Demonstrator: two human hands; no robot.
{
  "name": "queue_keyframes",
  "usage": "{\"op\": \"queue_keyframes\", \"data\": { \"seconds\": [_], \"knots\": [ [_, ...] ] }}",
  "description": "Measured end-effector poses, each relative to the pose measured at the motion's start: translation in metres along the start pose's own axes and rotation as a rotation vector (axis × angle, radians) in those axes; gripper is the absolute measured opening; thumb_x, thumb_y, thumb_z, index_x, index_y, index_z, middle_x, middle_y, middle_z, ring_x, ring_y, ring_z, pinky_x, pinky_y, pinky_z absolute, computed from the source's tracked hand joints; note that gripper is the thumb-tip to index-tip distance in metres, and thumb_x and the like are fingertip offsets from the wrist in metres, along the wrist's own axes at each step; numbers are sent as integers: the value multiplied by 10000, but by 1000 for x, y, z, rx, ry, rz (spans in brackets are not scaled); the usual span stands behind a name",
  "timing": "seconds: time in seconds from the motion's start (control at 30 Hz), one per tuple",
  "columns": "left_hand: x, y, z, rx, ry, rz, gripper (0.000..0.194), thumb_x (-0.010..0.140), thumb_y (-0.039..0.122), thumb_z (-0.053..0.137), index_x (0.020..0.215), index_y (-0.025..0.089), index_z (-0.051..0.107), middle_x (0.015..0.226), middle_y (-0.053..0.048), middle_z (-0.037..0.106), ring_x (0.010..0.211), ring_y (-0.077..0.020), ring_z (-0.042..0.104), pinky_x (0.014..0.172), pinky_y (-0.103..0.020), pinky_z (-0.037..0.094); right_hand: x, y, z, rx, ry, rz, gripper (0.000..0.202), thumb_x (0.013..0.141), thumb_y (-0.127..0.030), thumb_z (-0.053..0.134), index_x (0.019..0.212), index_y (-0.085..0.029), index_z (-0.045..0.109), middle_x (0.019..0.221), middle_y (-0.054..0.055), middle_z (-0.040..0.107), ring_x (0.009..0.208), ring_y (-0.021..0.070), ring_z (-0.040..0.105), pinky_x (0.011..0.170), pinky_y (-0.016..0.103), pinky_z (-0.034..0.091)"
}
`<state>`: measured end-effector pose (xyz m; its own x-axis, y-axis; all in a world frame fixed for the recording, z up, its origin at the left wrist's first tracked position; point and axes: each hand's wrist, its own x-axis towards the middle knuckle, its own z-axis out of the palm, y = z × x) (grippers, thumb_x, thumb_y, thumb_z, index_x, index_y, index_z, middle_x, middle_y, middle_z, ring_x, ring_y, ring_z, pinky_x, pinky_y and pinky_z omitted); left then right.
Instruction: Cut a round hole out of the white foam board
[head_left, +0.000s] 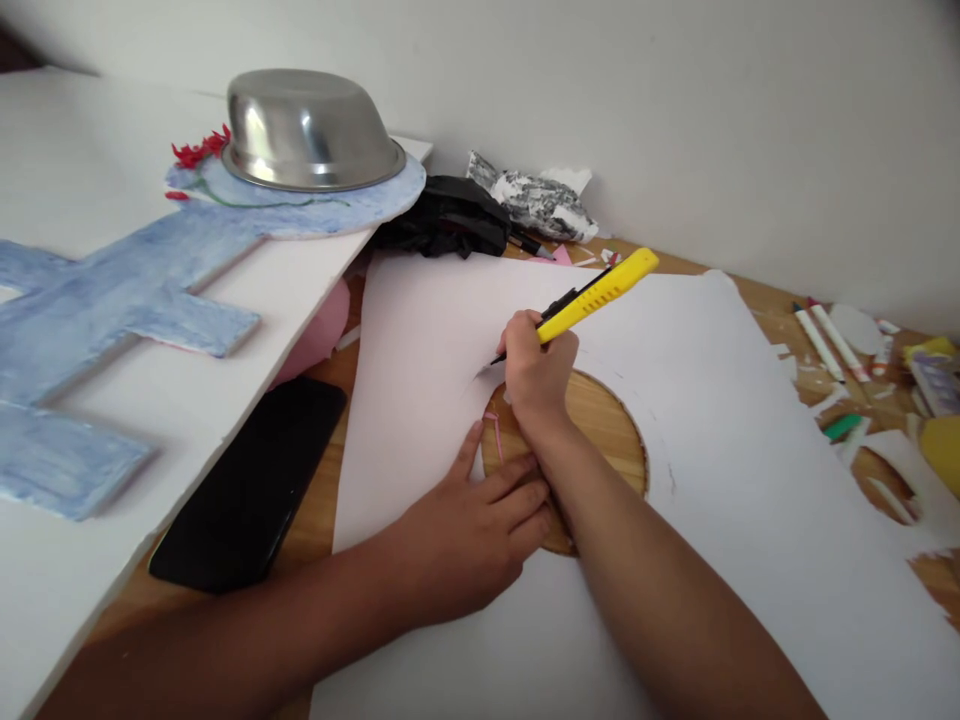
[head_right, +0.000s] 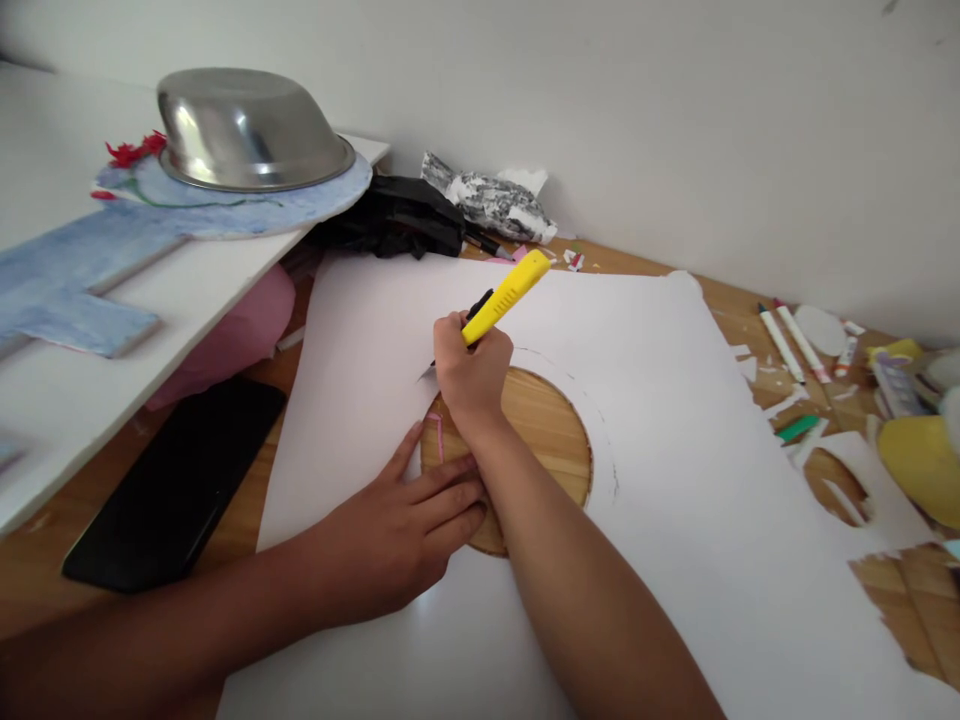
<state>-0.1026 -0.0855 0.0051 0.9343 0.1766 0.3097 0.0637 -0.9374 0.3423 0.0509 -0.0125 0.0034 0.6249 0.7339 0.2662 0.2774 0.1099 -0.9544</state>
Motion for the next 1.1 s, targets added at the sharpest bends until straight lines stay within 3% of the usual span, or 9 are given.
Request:
{"op": "queue_keyframes", "data": {
  "seconds": [0.33,0.63,1.0,1.1],
  "knots": [
    [2,1,-1,-5,6,5,314,940,145,483,1227,110,605,1312,-89,628,1390,-266,435,1234,-645,0,3,-1,-2,-84,-75,20,320,783,-169,517,513,-235,359,493,-56,330,512,108,401,488,249,341],
    [1,1,0,20,18,3,323,954,136,431,1221,117,612,1322,-88,625,1373,-277,439,1236,-647,35,0,-5,0,-274,-116,-12,346,785,-250,537,509,-233,331,465,-60,304,462,91,308,451,259,264],
    [-2,1,3,19,11,9,335,961,141,408,1230,107,604,1328,-98,613,1381,-285,425,1215,-678,-15,0,-4,-4,-105,-42,38,292,763,-223,481,471,-219,470,442,-36,426,480,120,469,474,246,381],
    [-2,1,3,21,18,9,331,961,147,416,1227,108,609,1316,-90,622,1372,-282,435,1219,-668,-19,0,-5,-4,-111,-86,45,290,749,-226,485,460,-213,496,438,-31,450,483,120,484,474,240,393]
  ]
}}
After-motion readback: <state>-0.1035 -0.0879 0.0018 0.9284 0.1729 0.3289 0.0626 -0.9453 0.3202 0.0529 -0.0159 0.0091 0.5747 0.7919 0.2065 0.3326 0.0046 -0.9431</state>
